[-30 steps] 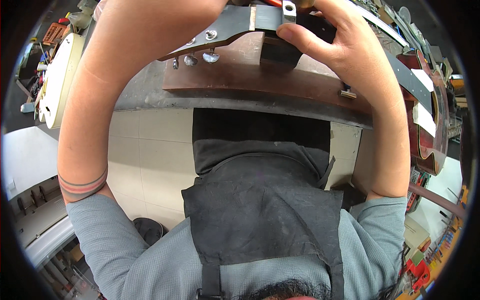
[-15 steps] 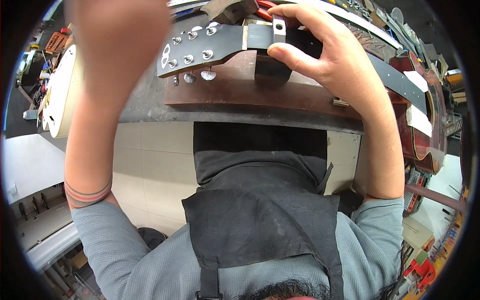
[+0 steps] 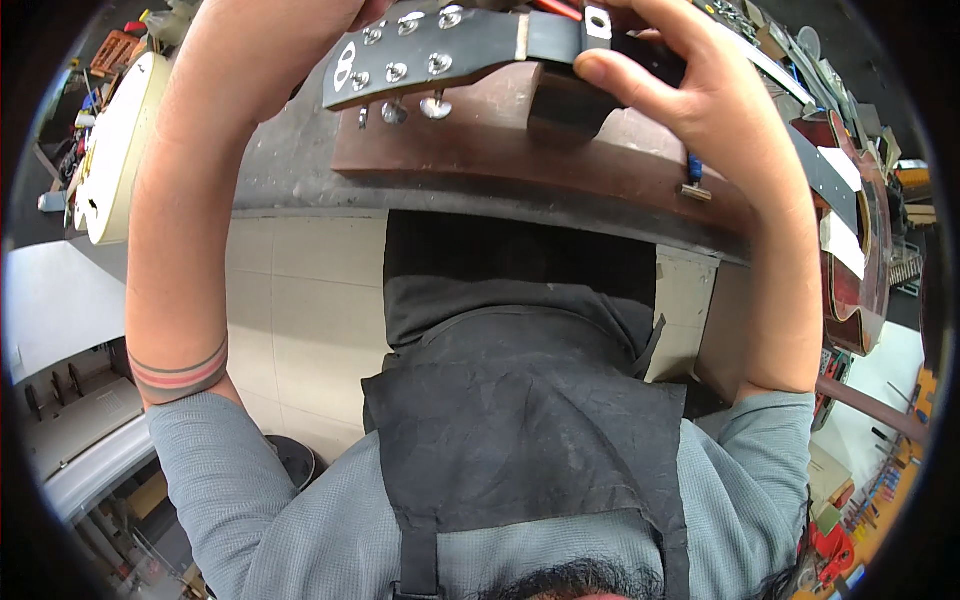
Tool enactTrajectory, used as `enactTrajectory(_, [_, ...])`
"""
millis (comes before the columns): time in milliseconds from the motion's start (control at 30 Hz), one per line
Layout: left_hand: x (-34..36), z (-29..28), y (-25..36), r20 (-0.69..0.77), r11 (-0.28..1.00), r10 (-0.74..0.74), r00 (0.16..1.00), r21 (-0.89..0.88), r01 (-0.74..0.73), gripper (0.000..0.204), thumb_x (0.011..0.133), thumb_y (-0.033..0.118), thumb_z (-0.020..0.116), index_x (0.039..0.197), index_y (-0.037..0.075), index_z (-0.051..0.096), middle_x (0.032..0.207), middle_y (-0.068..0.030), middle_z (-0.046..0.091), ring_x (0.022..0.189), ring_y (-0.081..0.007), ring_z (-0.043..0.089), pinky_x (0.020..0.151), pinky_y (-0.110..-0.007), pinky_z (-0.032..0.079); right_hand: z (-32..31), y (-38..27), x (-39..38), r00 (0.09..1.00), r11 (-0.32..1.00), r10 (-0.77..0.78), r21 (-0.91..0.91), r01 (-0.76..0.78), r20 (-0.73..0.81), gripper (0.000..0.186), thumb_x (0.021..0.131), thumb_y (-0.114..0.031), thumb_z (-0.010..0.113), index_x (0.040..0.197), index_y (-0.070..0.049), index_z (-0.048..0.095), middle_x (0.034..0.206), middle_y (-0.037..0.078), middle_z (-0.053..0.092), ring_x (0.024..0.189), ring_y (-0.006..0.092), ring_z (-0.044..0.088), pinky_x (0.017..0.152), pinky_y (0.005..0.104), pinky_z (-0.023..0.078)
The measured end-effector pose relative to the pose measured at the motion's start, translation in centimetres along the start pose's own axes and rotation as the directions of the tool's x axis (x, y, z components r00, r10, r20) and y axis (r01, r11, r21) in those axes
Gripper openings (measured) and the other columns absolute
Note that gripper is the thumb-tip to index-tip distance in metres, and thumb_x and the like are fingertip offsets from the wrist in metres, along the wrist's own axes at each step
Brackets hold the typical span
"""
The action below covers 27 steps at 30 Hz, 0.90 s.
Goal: The person uses a hammer and a metal block to tap and align the headstock of a guitar neck. They then use pliers to remove a small metal piece from the neck joint and apply glue from a bottle into the gap. The person repeatedly checks the alignment and fit of the neck throughout the process.
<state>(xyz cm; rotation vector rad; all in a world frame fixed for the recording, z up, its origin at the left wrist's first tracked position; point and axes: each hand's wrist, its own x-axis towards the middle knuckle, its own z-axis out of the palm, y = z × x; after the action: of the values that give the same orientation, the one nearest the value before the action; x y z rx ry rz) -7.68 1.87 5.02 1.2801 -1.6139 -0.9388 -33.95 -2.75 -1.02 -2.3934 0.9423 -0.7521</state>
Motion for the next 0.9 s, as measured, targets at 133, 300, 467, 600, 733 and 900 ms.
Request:
enactTrajectory(133, [-1.9, 0.8, -1.2, 0.038, 1.0, -0.028, 0.999, 0.004, 0.028, 0.021, 0.114, 0.019, 0.06, 0.105, 0.002, 0.07, 0.071, 0.0041, 0.059, 0.056, -0.0028, 0.049, 0.052, -0.019, 0.037, 0.4, -0.5, -0.2, 0.999, 0.995, 0.03, 0.092, -0.028, -0.015, 0.048, 0.099, -0.022, 0.083, 0.137, 0.003, 0.067, 0.122, 0.012, 0.073, 0.108, 0.0191, 0.071, 0.095, 0.0339, 0.057])
enactTrajectory(300, [-2.3, 2.4, -1.3, 0.036, 0.989, -0.145, 0.989, 0.024, 0.144, 0.023, 0.113, 0.021, 0.061, 0.1, 0.003, 0.068, 0.073, 0.0015, 0.063, 0.055, -0.0038, 0.051, 0.05, -0.02, 0.038, 0.4, -2.6, -0.2, 0.992, 0.987, 0.124, 0.1, -0.125, 0.008, 0.04, 0.103, -0.016, 0.079, 0.134, 0.006, 0.066, 0.102, 0.006, 0.073, 0.091, 0.0115, 0.07, 0.081, 0.0284, 0.057])
enactTrajectory(467, [-3.0, 2.3, -2.5, 0.065, 0.992, 0.073, 0.995, -0.107, -0.066, 0.022, 0.113, 0.019, 0.061, 0.102, 0.002, 0.068, 0.086, -0.0026, 0.069, 0.058, -0.0041, 0.055, 0.051, -0.02, 0.042, 0.7, -1.4, 0.3, 0.996, 0.989, 0.087, 0.118, -0.089, 0.016, 0.04, 0.103, -0.018, 0.079, 0.133, 0.006, 0.066, 0.102, 0.007, 0.076, 0.09, 0.0114, 0.07, 0.08, 0.0281, 0.057])
enactTrajectory(600, [-2.5, 2.1, -2.6, 0.071, 0.995, 0.072, 0.995, -0.071, -0.067, 0.022, 0.113, 0.018, 0.061, 0.1, 0.002, 0.068, 0.086, -0.0018, 0.069, 0.059, -0.0038, 0.055, 0.051, -0.02, 0.042, -0.5, -1.0, 1.0, 0.986, 0.971, 0.141, 0.181, -0.156, 0.089, 0.04, 0.104, -0.019, 0.079, 0.133, 0.006, 0.066, 0.102, 0.007, 0.076, 0.09, 0.0116, 0.07, 0.081, 0.0281, 0.057])
enactTrajectory(733, [-2.7, 1.7, -2.2, 0.07, 1.0, 0.03, 0.997, -0.003, -0.03, 0.021, 0.112, 0.017, 0.062, 0.099, 0.003, 0.07, 0.082, 0.0007, 0.067, 0.059, -0.0028, 0.054, 0.052, -0.02, 0.041, -0.2, -0.7, 1.0, 0.987, 0.976, 0.125, 0.164, -0.14, 0.096, 0.041, 0.103, -0.022, 0.08, 0.132, 0.005, 0.067, 0.103, 0.008, 0.076, 0.092, 0.0124, 0.071, 0.082, 0.0284, 0.058])
enactTrajectory(900, [-1.8, 1.6, -1.3, 0.072, 0.944, 0.17, 0.983, 0.275, -0.184, 0.019, 0.11, 0.012, 0.064, 0.1, -0.001, 0.073, 0.074, -0.0003, 0.064, 0.062, -0.0048, 0.053, 0.056, -0.026, 0.042, -0.6, -3.6, 0.1, 0.979, 0.971, 0.184, 0.138, -0.194, 0.086, 0.036, 0.101, -0.022, 0.08, 0.125, 0.003, 0.069, 0.102, 0.009, 0.075, 0.096, 0.0141, 0.072, 0.083, 0.0289, 0.059])
